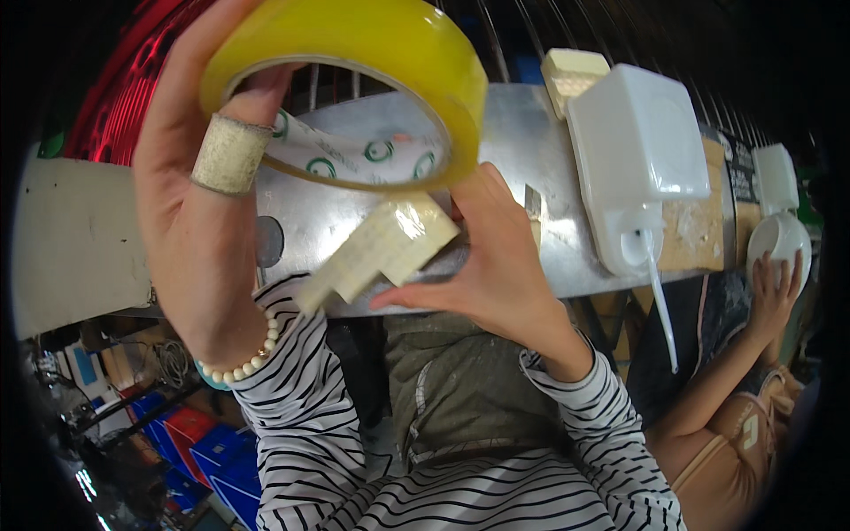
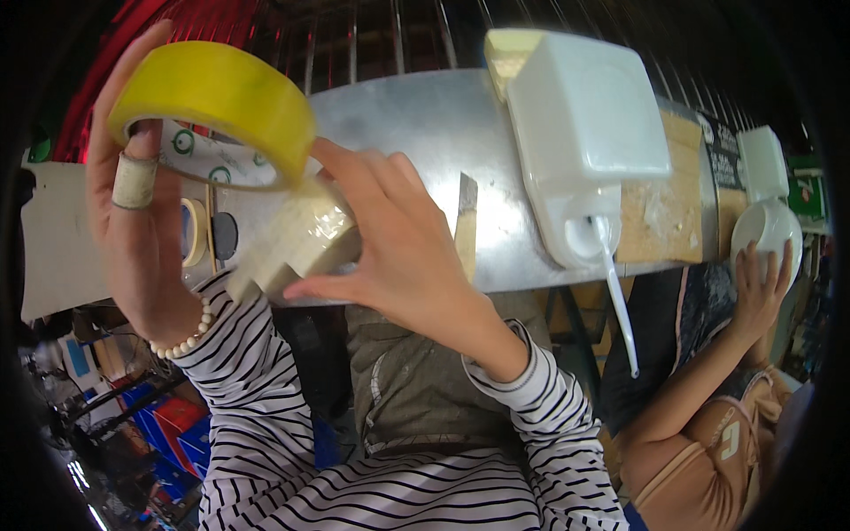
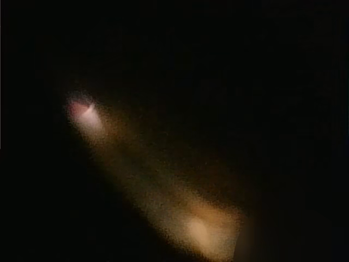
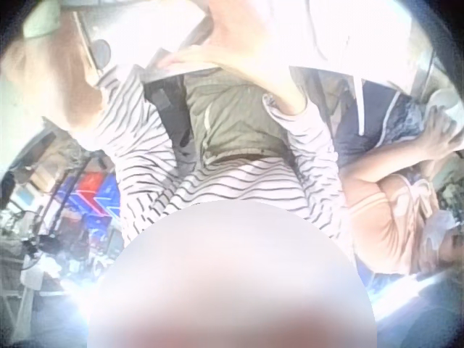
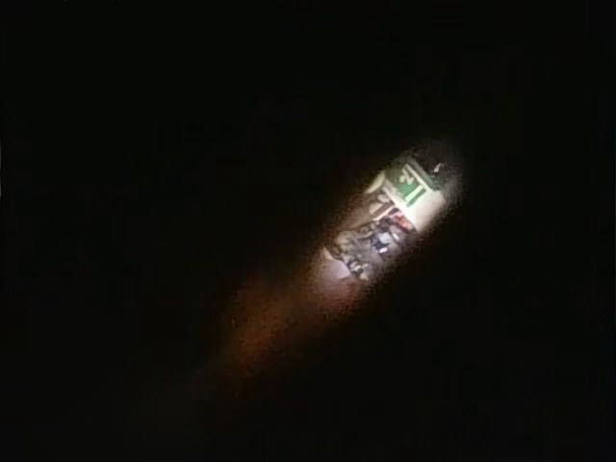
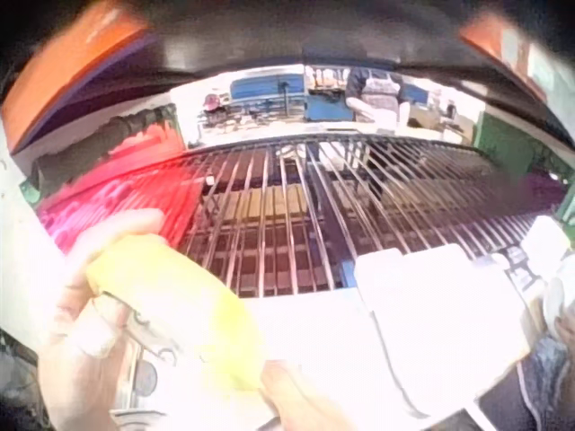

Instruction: The person repeatedly wraps a small, irregularly shaped white object with yellow tape. They rotate the object to cover different sides and smooth the tape down. The object has blue handwritten text on it.

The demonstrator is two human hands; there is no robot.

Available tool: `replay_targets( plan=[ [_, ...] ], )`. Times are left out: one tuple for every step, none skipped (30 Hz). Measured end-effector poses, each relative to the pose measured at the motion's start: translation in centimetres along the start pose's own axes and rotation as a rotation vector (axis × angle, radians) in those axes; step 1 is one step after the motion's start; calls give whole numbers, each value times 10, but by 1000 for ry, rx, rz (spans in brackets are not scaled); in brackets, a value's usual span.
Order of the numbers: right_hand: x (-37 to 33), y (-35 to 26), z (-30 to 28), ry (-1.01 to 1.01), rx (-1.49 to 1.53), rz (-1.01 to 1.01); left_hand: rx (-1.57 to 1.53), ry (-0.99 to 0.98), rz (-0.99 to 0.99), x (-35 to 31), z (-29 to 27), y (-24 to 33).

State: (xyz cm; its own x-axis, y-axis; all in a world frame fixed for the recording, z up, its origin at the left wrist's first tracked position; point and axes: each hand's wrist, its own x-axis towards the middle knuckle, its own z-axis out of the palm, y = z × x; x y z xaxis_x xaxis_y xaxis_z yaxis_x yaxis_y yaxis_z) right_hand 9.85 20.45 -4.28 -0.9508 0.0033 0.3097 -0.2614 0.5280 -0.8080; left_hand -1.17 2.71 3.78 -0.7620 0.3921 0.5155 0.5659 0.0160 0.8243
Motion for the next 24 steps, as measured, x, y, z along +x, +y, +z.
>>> replay_targets(
  plan=[
    [-2,-1,5,48,23,19,120,37,37,-3,3,4],
    [-3,-1,10,97,44,35,211,47,64,-5,6,8],
    [-3,-1,15,157,55,28,257,87,53,-10,11,12],
    [-3,-1,20,185,117,40,304,129,43,-16,18,15],
    [-4,-1,24,216,126,34,350,148,72,-21,24,16],
    [-5,0,28,245,133,26,330,222,114,-23,32,14],
    [-6,1,31,271,139,16,152,267,128,-26,38,12],
    [-8,0,32,287,172,21,-43,378,120,-33,50,7],
    [-9,1,32,289,185,30,-74,447,74,-36,52,6],
    [-10,0,32,287,195,40,53,470,37,-41,55,4],
    [-11,0,31,289,196,46,61,438,-19,-47,55,6],
    [-11,0,30,280,197,32,68,381,-54,-53,54,6],
    [-12,-1,28,271,200,24,58,317,-71,-58,52,6],
    [-12,0,27,267,201,11,28,322,-151,-61,49,4],
    [-13,0,26,256,186,2,-36,265,-151,-64,46,2],
    [-14,1,25,250,204,1,-126,202,-136,-66,43,-1],
    [-15,2,26,260,227,-2,-279,77,-125,-67,38,-2],
    [-15,3,27,269,238,-8,-489,-50,-100,-68,35,-4],
    [-16,4,29,276,248,-12,-374,-39,-68,-68,33,-7],
    [-17,4,30,260,248,28,-321,-29,-4,-69,34,-10],
    [-17,4,32,274,242,43,-261,-46,52,-69,35,-13],
    [-18,3,32,286,234,60,-193,-85,110,-69,36,-16],
    [-18,2,30,298,223,75,-208,-108,157,-67,35,-19],
    [-19,1,26,265,224,125,-218,-156,207,-65,35,-21]
  ],
)
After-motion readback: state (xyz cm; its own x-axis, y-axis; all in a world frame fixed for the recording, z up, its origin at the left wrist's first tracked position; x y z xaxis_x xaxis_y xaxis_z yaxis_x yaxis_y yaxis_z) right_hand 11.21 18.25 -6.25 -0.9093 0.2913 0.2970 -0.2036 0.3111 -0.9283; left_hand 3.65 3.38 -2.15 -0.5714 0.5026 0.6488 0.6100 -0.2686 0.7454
